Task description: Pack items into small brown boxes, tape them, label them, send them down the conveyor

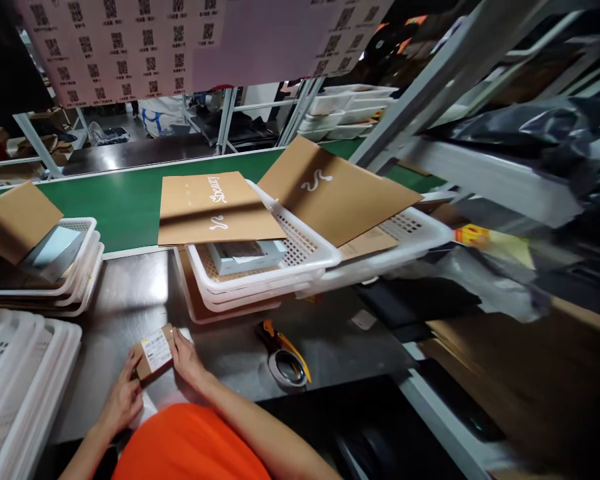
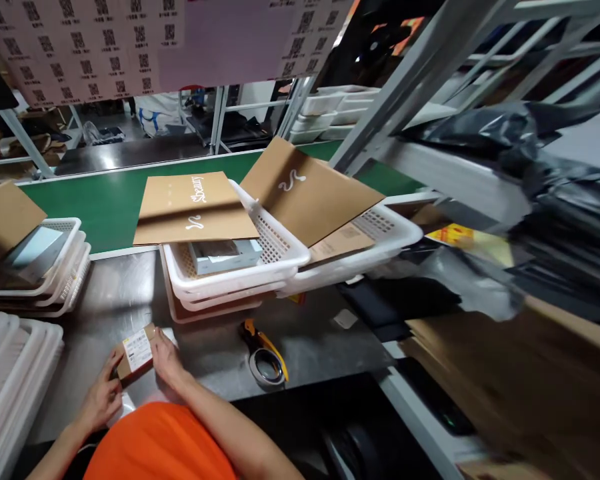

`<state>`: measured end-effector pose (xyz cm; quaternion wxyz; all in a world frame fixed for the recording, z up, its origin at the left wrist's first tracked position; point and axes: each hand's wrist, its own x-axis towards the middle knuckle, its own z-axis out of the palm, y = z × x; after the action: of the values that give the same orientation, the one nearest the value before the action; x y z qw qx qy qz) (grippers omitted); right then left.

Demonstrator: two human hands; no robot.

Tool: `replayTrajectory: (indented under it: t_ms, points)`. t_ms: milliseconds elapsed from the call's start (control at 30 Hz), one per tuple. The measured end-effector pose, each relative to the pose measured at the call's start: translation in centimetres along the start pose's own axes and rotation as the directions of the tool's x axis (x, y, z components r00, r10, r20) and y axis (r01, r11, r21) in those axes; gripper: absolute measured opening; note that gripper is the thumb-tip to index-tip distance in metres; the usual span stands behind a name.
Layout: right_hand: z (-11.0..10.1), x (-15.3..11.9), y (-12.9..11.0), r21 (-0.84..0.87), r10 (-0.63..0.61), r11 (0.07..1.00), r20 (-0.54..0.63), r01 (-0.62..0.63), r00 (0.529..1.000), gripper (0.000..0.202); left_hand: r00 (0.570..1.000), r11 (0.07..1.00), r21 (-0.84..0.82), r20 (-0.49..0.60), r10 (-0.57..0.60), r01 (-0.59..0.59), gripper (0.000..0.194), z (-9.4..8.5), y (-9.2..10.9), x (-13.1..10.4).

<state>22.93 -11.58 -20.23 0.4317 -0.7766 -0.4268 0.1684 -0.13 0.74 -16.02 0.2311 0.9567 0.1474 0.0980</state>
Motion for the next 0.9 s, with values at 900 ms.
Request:
replayTrajectory:
  t_ms: [900]
  points:
    - [-4.4,-1.6,-0.6,-0.098,-0.37,0.899,0.347,0.426,0.862,0.047,0.996,0.994,-0.079,-0.055,-0.074,0.07,0.035,1.7,0.8,-0.1]
